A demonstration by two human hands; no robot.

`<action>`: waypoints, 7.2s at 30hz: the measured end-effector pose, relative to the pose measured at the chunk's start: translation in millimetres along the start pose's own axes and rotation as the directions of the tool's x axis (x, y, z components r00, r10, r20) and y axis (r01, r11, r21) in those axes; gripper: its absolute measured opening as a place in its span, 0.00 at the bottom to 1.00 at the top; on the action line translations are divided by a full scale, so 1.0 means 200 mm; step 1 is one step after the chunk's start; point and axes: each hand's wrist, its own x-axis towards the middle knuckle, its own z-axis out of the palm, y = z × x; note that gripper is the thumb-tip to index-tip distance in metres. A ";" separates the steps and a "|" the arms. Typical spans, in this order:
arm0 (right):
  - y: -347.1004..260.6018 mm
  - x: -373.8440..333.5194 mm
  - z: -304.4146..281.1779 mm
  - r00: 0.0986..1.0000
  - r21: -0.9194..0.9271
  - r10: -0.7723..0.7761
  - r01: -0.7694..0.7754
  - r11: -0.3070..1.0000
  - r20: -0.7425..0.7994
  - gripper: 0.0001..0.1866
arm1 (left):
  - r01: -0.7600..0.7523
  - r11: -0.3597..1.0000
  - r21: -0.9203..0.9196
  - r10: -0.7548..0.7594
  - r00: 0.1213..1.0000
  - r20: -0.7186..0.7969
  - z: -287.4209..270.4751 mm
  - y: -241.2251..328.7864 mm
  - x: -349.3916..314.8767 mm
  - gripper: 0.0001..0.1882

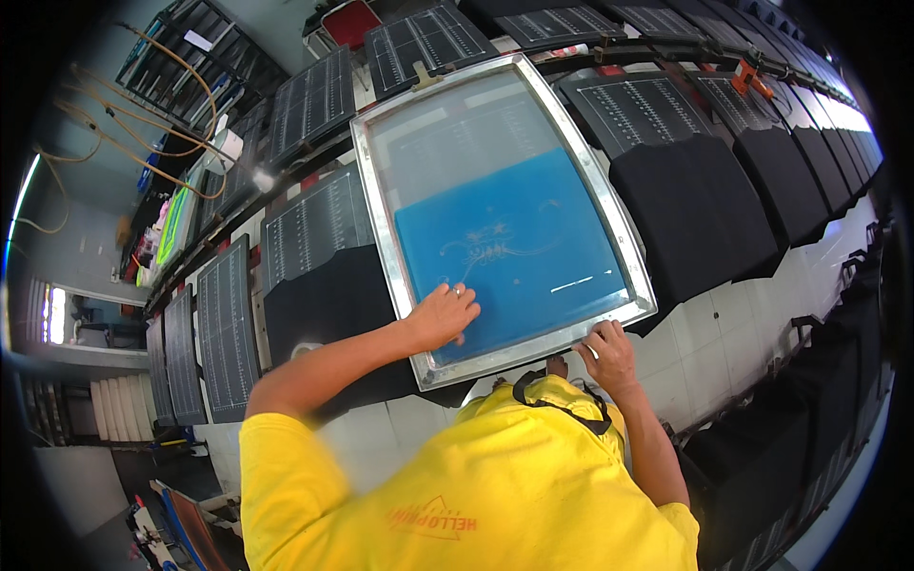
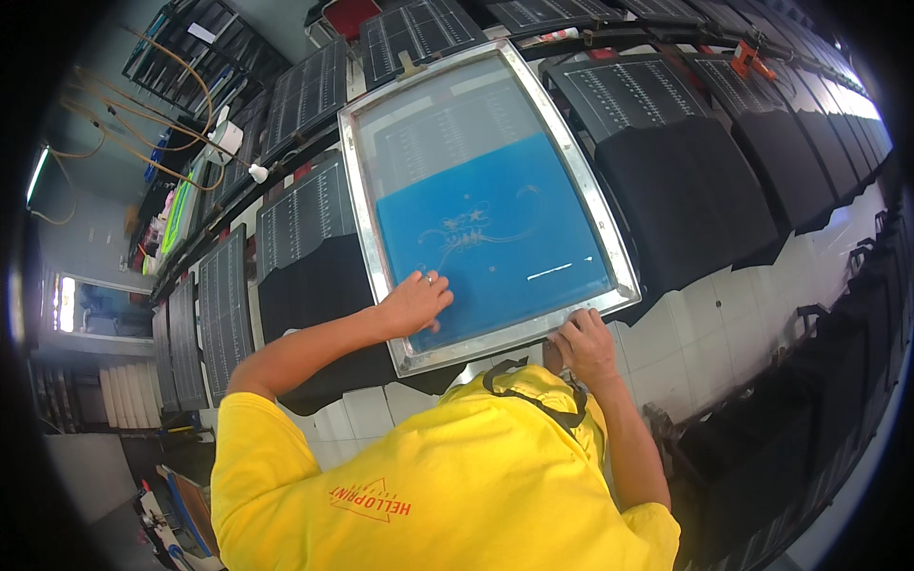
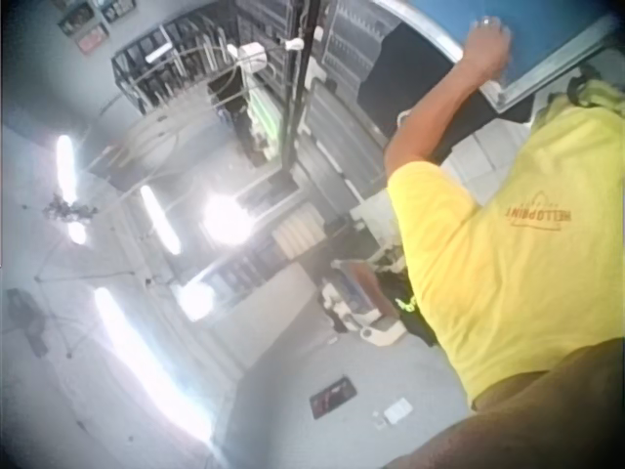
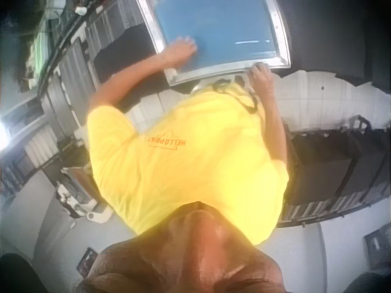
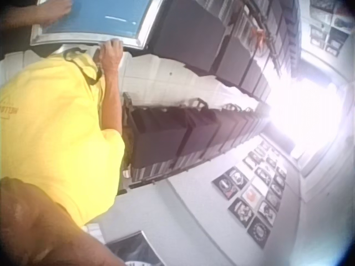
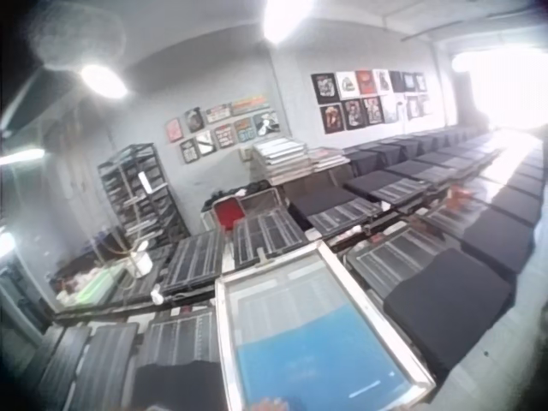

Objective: The person prepares a silk screen for printing by applying tape to its edges and using a scraper to press it down.

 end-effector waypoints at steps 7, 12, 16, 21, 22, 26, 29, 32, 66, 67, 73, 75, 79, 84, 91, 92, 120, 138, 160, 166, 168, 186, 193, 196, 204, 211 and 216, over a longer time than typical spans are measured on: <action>0.00 0.00 -0.01 1.000 0.014 0.010 -0.010 1.000 0.017 0.12 | 0.035 0.516 -0.856 -0.292 0.947 -0.137 0.14 0.25 0.29 0.12; 0.00 0.01 -0.01 1.000 0.020 -0.010 0.010 1.000 -0.002 0.12 | 0.174 0.419 -0.891 -0.275 0.960 0.058 0.13 0.32 0.36 0.14; -0.01 0.01 -0.01 1.000 0.035 -0.010 0.010 0.999 -0.017 0.12 | 0.156 0.529 -0.834 -0.262 0.965 0.014 0.13 0.37 0.30 0.15; 0.00 -0.01 0.00 0.999 0.032 -0.018 0.019 0.999 -0.036 0.12 | 0.074 0.566 -0.821 -0.281 0.954 -0.108 0.09 0.50 0.20 0.18; 0.01 -0.01 0.01 0.998 0.027 -0.028 0.029 0.999 -0.051 0.11 | 0.037 0.548 -0.835 -0.270 0.954 -0.135 0.09 0.50 0.22 0.19; 0.01 -0.04 0.05 0.996 -0.014 -0.063 0.063 0.998 -0.061 0.09 | -0.092 0.479 -0.873 -0.222 0.950 -0.221 0.14 0.53 0.44 0.23; 0.05 -0.06 0.06 0.987 -0.070 -0.130 0.124 0.990 -0.098 0.08 | -0.095 0.514 -0.853 -0.147 0.969 -0.196 0.04 0.58 0.66 0.26; 0.07 -0.06 0.09 0.976 -0.044 -0.149 0.144 0.989 -0.158 0.07 | -0.094 0.553 -0.828 -0.098 0.979 -0.177 -0.04 0.62 0.88 0.27; 0.07 0.03 -0.09 0.998 0.093 0.012 -0.018 0.996 0.066 0.08 | 0.582 0.772 -0.255 -0.613 0.788 -0.058 0.21 0.64 -0.32 0.18; 0.10 0.04 -0.12 0.993 0.116 0.074 -0.084 0.990 0.089 0.08 | 0.576 0.773 -0.264 -0.610 0.790 -0.062 0.22 0.64 -0.33 0.19; 0.32 0.16 -0.35 0.956 -0.115 0.231 -0.212 0.970 0.184 0.09 | 0.558 0.761 -0.332 -0.622 0.773 -0.126 0.23 0.64 -0.36 0.22; 0.34 0.19 -0.37 0.942 -0.169 0.217 -0.177 0.970 0.256 0.09 | 0.559 0.753 -0.347 -0.631 0.764 -0.138 0.23 0.64 -0.36 0.23; 0.39 0.26 -0.38 0.915 -0.223 0.189 -0.113 0.968 0.355 0.06 | 0.557 0.746 -0.364 -0.644 0.744 -0.181 0.24 0.64 -0.37 0.24; 0.39 0.30 -0.39 0.901 -0.124 0.256 -0.226 0.966 0.350 0.05 | 0.560 0.736 -0.381 -0.661 0.715 -0.228 0.27 0.65 -0.37 0.25; 0.42 0.06 -0.39 0.964 0.050 0.257 -0.260 0.964 0.062 0.04 | 0.560 0.716 -0.417 -0.694 0.639 -0.333 0.31 0.69 -0.38 0.26; 0.44 -0.01 -0.41 0.963 0.089 0.269 -0.269 0.959 0.011 0.04 | 0.562 0.710 -0.424 -0.700 0.629 -0.338 0.32 0.69 -0.38 0.26; 0.65 0.40 -0.17 0.936 0.004 0.309 -0.313 0.950 -0.170 0.12 | 0.378 -0.001 -0.926 -0.998 0.061 0.026 0.52 0.22 -0.23 0.25; 0.53 0.65 -0.10 0.679 0.316 0.714 -0.649 0.692 -0.171 0.22 | 0.189 0.105 -0.976 -0.982 -0.135 -0.132 0.28 0.13 -0.37 0.17; -0.21 1.18 -0.77 0.507 0.871 0.711 0.342 0.352 -0.486 0.37 | -0.396 0.698 -0.597 -0.692 -0.588 -0.418 -0.82 -0.34 -0.76 0.22; -0.35 1.19 -0.65 0.429 0.905 0.802 0.290 0.312 -0.415 0.37 | -0.714 0.187 -0.675 -0.965 -0.005 -0.262 -0.61 0.07 -0.09 0.29; -0.34 1.13 -0.60 0.452 0.917 0.808 0.304 0.259 -0.378 0.36 | -0.756 0.168 -0.633 -0.983 -0.178 -0.047 -0.67 0.09 -0.01 0.29; -0.18 -0.01 0.07 0.564 0.917 0.791 -0.398 0.009 0.237 0.15 | -0.178 -0.047 -0.983 -0.996 -0.072 0.060 0.25 0.08 -0.18 0.19; -0.05 -0.03 0.07 0.559 0.846 0.786 -0.525 0.091 0.262 0.17 | -0.136 -0.120 -0.983 -0.991 -0.034 0.126 0.39 0.06 -0.06 0.22; 0.01 -0.02 0.08 0.539 0.819 0.805 -0.560 0.123 0.247 0.18 | -0.126 -0.181 -0.975 -0.984 0.031 0.178 0.41 0.04 -0.03 0.23; 0.03 0.02 0.04 0.520 0.779 0.806 -0.615 0.124 0.282 0.19 | -0.131 -0.193 -0.972 -0.981 0.018 0.192 0.41 0.00 0.02 0.24; 0.05 0.03 0.03 0.535 0.710 0.813 -0.663 0.238 0.227 0.20 | -0.032 -0.179 -0.983 -0.982 0.064 0.177 0.51 -0.02 0.00 0.23; 0.09 0.06 -0.04 0.584 0.493 0.781 -0.758 0.426 0.223 0.23 | 0.195 -0.155 -0.968 -0.977 0.117 0.180 0.47 -0.01 0.02 0.37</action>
